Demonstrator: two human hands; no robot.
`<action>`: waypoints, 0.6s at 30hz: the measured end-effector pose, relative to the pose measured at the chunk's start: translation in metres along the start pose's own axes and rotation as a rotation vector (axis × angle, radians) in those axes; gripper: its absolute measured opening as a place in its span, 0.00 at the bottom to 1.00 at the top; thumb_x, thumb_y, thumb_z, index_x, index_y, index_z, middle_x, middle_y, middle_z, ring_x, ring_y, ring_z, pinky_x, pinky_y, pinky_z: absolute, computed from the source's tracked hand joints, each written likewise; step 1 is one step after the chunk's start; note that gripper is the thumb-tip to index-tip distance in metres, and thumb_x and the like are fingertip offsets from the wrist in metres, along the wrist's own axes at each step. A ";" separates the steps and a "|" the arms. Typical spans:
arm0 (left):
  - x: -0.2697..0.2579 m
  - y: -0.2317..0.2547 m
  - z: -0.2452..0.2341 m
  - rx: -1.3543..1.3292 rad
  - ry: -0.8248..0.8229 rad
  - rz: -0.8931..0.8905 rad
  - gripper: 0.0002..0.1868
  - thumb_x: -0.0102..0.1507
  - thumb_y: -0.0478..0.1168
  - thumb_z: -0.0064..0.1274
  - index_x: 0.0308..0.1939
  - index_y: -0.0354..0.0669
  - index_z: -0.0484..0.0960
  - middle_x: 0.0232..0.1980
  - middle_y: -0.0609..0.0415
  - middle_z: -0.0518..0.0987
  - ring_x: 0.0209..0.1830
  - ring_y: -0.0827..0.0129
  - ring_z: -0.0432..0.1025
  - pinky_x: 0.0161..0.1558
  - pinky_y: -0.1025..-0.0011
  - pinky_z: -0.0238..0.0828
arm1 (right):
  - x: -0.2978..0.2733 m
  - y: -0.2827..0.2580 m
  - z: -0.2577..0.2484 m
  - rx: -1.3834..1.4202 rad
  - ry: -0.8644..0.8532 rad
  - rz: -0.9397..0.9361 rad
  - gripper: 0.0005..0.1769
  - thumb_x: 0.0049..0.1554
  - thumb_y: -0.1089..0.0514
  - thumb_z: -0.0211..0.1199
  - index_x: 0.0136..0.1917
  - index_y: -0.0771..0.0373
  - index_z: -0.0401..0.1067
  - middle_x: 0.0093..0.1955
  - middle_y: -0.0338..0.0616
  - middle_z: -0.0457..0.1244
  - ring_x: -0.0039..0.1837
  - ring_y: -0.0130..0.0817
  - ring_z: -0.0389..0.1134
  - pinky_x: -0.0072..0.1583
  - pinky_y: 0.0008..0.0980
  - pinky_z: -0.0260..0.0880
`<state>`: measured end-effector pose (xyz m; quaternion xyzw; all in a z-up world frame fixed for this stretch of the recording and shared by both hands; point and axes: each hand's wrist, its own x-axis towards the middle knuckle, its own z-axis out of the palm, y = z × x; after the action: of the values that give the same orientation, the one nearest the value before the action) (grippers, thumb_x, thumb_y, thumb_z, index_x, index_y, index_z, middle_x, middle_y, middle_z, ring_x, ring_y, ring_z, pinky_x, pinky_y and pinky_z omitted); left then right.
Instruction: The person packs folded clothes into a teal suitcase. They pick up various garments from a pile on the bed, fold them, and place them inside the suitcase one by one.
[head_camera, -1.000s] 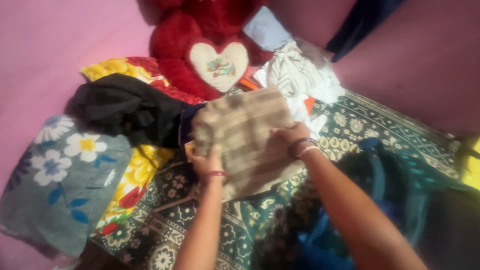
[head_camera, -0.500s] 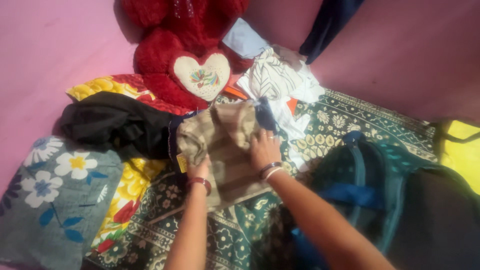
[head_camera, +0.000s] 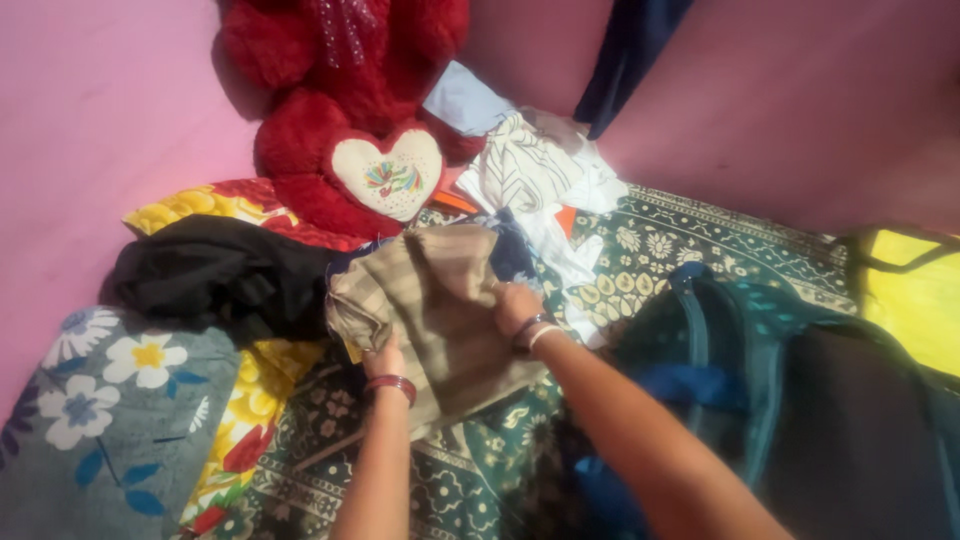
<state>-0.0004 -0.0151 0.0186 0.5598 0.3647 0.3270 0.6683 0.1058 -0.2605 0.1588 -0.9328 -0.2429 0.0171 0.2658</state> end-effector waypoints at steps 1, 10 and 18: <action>-0.007 0.008 0.002 0.093 0.015 -0.013 0.31 0.58 0.49 0.64 0.56 0.27 0.80 0.60 0.41 0.83 0.57 0.56 0.77 0.59 0.66 0.70 | 0.001 0.002 -0.002 0.120 0.039 0.016 0.27 0.56 0.63 0.51 0.65 0.47 0.76 0.60 0.58 0.70 0.63 0.57 0.70 0.65 0.50 0.69; -0.079 0.146 0.026 0.451 -0.100 0.491 0.34 0.65 0.56 0.62 0.56 0.22 0.79 0.56 0.30 0.80 0.57 0.44 0.75 0.60 0.57 0.67 | -0.038 -0.026 -0.093 0.427 0.266 -0.173 0.18 0.58 0.63 0.50 0.60 0.61 0.72 0.52 0.60 0.69 0.56 0.62 0.69 0.56 0.48 0.69; -0.245 0.273 0.089 0.288 -0.574 0.504 0.35 0.64 0.57 0.59 0.64 0.32 0.76 0.67 0.39 0.76 0.69 0.50 0.70 0.69 0.58 0.61 | -0.183 -0.031 -0.257 1.148 0.421 0.047 0.17 0.69 0.61 0.50 0.61 0.68 0.77 0.61 0.54 0.69 0.61 0.30 0.69 0.65 0.34 0.68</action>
<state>-0.0598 -0.2241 0.3274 0.7881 0.0566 0.2565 0.5567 -0.0281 -0.4479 0.3769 -0.6291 -0.1165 -0.0336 0.7678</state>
